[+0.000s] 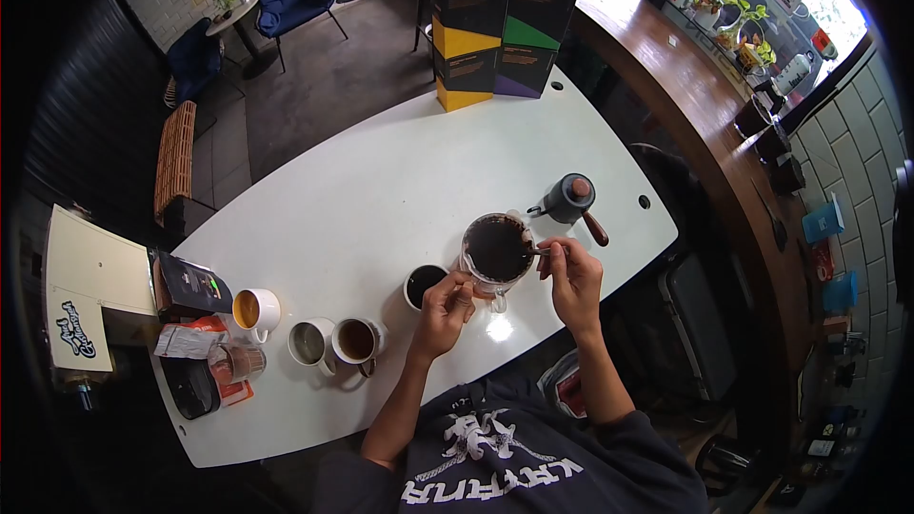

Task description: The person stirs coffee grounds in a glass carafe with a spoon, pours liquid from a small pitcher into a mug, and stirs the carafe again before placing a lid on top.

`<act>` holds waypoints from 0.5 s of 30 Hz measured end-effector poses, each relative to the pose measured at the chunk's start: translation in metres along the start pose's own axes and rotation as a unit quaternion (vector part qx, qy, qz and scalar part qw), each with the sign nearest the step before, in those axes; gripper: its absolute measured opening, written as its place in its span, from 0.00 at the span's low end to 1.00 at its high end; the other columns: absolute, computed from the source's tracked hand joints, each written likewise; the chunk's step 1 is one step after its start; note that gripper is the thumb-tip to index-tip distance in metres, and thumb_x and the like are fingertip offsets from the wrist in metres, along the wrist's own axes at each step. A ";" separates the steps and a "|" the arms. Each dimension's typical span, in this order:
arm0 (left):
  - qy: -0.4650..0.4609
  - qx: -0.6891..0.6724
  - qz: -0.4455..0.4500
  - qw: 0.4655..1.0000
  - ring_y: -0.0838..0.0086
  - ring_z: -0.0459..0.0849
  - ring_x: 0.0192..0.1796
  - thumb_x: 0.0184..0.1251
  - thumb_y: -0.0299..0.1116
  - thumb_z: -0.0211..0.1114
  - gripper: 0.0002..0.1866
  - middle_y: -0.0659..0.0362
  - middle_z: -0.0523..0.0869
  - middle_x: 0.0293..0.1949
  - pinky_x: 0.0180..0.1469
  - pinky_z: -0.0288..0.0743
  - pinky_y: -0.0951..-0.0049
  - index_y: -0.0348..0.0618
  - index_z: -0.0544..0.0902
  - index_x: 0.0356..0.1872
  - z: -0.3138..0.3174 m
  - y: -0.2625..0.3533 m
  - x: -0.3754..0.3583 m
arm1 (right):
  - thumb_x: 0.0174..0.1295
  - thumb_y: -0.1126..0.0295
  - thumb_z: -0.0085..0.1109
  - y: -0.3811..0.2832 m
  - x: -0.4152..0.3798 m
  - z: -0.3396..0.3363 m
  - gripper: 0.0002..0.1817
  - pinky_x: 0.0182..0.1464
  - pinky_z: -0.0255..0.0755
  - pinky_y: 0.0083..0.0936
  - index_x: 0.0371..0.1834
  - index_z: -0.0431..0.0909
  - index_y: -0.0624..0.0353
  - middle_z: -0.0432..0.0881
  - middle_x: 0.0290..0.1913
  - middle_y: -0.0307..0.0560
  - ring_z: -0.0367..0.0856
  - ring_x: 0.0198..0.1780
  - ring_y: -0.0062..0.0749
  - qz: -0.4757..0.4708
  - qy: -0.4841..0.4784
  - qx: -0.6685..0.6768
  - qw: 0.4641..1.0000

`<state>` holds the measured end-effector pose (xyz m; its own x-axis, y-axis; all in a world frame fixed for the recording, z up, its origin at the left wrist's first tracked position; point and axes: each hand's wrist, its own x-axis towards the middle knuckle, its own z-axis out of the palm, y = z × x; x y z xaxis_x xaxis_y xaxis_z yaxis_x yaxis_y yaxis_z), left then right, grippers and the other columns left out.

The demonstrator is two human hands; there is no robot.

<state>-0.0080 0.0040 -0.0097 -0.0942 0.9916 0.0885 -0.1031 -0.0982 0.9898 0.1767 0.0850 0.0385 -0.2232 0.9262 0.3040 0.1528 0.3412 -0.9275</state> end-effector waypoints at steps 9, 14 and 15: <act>0.003 0.000 -0.009 1.000 0.85 0.69 0.23 0.78 0.41 0.52 0.17 0.64 0.76 0.25 0.25 0.63 0.82 0.37 0.76 0.36 0.000 0.003 0.000 | 0.74 0.75 0.46 0.001 -0.002 -0.002 0.11 0.31 0.71 0.16 0.41 0.77 0.71 0.78 0.26 0.43 0.75 0.26 0.18 0.007 -0.004 0.014 1.000; 0.001 0.003 -0.006 1.000 0.85 0.70 0.23 0.78 0.41 0.52 0.16 0.64 0.76 0.25 0.25 0.63 0.82 0.36 0.76 0.36 -0.001 0.001 0.000 | 0.74 0.75 0.46 0.000 -0.002 0.000 0.11 0.31 0.71 0.16 0.41 0.77 0.71 0.78 0.25 0.42 0.75 0.26 0.18 0.005 0.006 0.017 1.000; 0.001 0.001 -0.007 1.000 0.85 0.70 0.23 0.78 0.40 0.51 0.16 0.64 0.77 0.26 0.25 0.63 0.82 0.36 0.76 0.36 -0.001 0.001 0.000 | 0.74 0.75 0.46 0.000 -0.002 0.000 0.11 0.31 0.71 0.15 0.41 0.77 0.71 0.78 0.25 0.42 0.75 0.26 0.18 0.004 0.001 0.011 1.000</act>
<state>-0.0089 0.0036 -0.0091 -0.0952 0.9926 0.0748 -0.1031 -0.0845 0.9911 0.1774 0.0834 0.0378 -0.2206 0.9289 0.2974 0.1323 0.3306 -0.9345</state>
